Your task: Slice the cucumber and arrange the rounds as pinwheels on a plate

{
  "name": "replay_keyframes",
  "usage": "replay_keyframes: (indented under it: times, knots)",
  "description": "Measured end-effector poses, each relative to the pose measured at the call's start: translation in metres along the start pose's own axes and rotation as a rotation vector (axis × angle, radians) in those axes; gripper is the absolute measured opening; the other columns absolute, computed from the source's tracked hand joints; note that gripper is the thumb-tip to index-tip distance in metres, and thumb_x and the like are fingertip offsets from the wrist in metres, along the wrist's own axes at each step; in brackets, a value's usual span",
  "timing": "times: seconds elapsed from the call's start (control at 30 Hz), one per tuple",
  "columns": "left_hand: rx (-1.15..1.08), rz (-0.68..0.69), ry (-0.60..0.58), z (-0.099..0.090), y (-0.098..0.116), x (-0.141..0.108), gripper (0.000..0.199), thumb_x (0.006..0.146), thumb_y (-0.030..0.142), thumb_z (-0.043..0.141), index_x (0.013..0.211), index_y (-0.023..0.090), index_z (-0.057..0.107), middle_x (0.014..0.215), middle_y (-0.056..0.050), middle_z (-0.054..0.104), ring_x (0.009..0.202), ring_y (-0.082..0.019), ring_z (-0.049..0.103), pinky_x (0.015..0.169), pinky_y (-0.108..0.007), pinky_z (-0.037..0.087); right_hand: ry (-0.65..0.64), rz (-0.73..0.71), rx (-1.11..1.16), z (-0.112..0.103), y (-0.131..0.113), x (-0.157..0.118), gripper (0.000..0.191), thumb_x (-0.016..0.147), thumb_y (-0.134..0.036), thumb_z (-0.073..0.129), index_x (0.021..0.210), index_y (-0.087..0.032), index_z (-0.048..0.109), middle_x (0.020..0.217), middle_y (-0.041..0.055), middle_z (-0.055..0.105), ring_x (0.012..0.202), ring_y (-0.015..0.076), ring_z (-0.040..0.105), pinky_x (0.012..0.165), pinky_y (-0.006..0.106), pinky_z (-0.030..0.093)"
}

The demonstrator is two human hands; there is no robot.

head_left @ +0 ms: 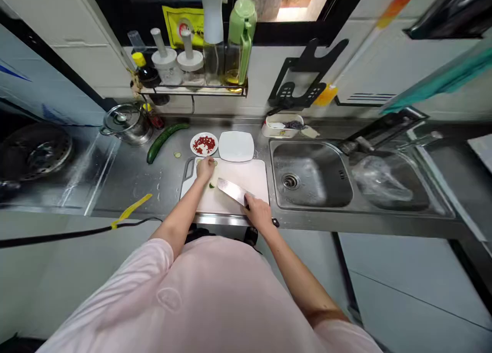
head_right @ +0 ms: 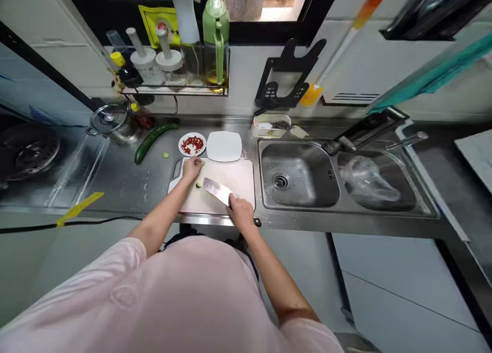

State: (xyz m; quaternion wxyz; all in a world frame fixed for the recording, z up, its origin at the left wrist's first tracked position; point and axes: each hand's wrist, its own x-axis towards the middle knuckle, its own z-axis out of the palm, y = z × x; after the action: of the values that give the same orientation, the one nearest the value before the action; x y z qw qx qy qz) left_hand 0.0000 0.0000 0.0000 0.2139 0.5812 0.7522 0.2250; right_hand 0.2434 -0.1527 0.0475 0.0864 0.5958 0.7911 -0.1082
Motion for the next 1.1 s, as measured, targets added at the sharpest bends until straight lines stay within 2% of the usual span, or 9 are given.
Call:
replay_keyframes:
  times: [0.27, 0.47, 0.73, 0.97, 1.1]
  knots:
    - [0.082, 0.038, 0.016, 0.003, 0.003, 0.004, 0.024, 0.079, 0.015, 0.051, 0.096, 0.022, 0.066, 0.086, -0.004, 0.07, 0.083, -0.019, 0.061, 0.074, -0.027, 0.04, -0.01, 0.016, 0.017, -0.004, 0.001, 0.0, 0.042, 0.091, -0.034, 0.049, 0.13, -0.021, 0.044, 0.102, 0.0077, 0.066, 0.092, 0.022, 0.059, 0.073, 0.029, 0.035]
    - [0.133, 0.076, 0.002, 0.004, 0.001, 0.005, 0.018, 0.079, 0.021, 0.053, 0.084, 0.019, 0.07, 0.086, -0.008, 0.07, 0.082, -0.021, 0.061, 0.073, -0.029, 0.041, -0.039, 0.039, 0.025, -0.007, 0.002, 0.001, 0.042, 0.091, -0.035, 0.048, 0.131, -0.022, 0.044, 0.1, 0.0076, 0.066, 0.092, 0.0219, 0.059, 0.075, 0.029, 0.036]
    - [0.172, 0.074, 0.018, 0.002, 0.001, 0.004, 0.02, 0.079, 0.023, 0.054, 0.086, 0.018, 0.072, 0.094, -0.011, 0.069, 0.088, -0.023, 0.06, 0.078, -0.031, 0.043, -0.055, 0.036, 0.031, -0.007, -0.002, 0.001, 0.044, 0.092, -0.036, 0.048, 0.133, -0.021, 0.043, 0.102, 0.008, 0.066, 0.094, 0.022, 0.059, 0.077, 0.029, 0.037]
    - [0.134, 0.093, 0.021, -0.001, -0.002, 0.003, 0.02, 0.078, 0.021, 0.054, 0.087, 0.019, 0.072, 0.094, -0.01, 0.067, 0.089, -0.023, 0.059, 0.078, -0.032, 0.043, -0.022, 0.038, 0.033, -0.004, -0.003, 0.001, 0.042, 0.09, -0.034, 0.05, 0.13, -0.022, 0.045, 0.1, 0.0071, 0.067, 0.093, 0.0221, 0.06, 0.075, 0.029, 0.036]
    - [0.021, 0.084, 0.1, -0.006, -0.011, -0.006, 0.023, 0.077, 0.018, 0.054, 0.094, 0.019, 0.069, 0.089, -0.008, 0.066, 0.087, -0.021, 0.058, 0.08, -0.031, 0.044, -0.016, 0.032, 0.027, -0.003, -0.004, 0.001, 0.04, 0.09, -0.033, 0.05, 0.128, -0.023, 0.046, 0.099, 0.0059, 0.067, 0.092, 0.0218, 0.06, 0.074, 0.028, 0.036]
